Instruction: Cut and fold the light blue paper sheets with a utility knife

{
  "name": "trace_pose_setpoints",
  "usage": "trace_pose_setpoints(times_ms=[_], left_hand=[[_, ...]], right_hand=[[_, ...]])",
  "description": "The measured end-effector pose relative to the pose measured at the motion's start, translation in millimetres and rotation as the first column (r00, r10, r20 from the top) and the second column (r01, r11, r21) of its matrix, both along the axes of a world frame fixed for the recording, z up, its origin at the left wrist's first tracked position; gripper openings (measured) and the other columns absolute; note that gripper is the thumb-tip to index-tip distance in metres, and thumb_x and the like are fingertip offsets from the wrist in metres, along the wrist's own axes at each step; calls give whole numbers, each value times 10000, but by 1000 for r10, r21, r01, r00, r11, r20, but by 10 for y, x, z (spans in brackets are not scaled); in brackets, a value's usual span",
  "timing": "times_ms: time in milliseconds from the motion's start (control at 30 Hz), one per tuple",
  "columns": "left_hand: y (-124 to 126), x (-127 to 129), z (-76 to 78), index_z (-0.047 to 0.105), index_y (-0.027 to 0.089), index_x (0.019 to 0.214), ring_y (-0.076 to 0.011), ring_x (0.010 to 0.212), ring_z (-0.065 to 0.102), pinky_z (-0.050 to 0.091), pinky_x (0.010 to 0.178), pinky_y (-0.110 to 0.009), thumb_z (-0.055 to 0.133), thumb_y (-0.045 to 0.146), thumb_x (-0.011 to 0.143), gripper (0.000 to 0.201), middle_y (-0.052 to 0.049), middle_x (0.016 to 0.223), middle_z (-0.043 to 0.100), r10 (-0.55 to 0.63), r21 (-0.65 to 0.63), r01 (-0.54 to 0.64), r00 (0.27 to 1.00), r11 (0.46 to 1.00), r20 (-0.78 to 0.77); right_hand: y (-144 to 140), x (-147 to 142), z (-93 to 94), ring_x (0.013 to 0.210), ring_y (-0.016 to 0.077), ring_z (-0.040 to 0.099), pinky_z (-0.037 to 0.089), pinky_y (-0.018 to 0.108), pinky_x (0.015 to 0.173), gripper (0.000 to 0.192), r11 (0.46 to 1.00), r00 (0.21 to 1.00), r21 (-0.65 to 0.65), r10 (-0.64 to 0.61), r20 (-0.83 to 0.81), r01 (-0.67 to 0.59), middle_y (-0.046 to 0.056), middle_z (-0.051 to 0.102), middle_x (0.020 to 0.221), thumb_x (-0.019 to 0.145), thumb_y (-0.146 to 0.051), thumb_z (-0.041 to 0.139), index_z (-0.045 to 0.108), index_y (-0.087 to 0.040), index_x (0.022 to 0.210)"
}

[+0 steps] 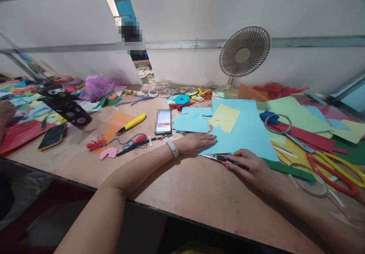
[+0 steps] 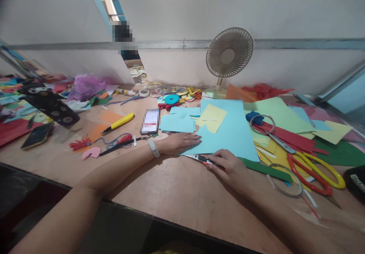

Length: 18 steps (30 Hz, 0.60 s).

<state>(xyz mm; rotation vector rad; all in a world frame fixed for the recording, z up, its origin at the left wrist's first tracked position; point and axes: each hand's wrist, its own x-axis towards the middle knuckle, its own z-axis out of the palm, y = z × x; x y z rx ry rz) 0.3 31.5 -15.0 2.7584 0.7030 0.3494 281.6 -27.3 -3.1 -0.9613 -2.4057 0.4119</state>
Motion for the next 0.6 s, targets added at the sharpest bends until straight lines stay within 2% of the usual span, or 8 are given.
trace_pose_setpoints(times_ms=[167, 300, 600], left_hand=[[8, 7, -16, 433, 169, 1481, -181, 1475, 309, 240, 1234, -365, 350, 230, 1063, 431, -80, 1559, 397, 8, 1, -8, 1000, 1000, 2], [-5, 9, 8, 445, 131, 1471, -185, 1476, 306, 239, 1233, -351, 341, 225, 1066, 428, -101, 1552, 406, 3, 2, -3, 1000, 1000, -3], [2, 2, -13, 427, 186, 1489, -184, 1472, 315, 253, 1228, -356, 355, 235, 1067, 432, -69, 1562, 396, 10, 4, -10, 1000, 1000, 10]], right_hand=[[-87, -97, -4, 930, 238, 671, 571, 391, 815, 349, 1000, 1000, -21, 0, -2, 0, 97, 693, 1022, 980, -422, 489, 705, -283, 1216], [-128, -122, 5, 918, 239, 672, 572, 392, 791, 329, 999, 1000, -29, 14, -5, -14, 94, 691, 1002, 976, -416, 503, 722, -274, 1176], [-123, -169, -12, 869, 223, 666, 560, 370, 729, 325, 999, 999, 47, 12, 32, -14, 89, 684, 995, 987, -391, 491, 694, -305, 1226]])
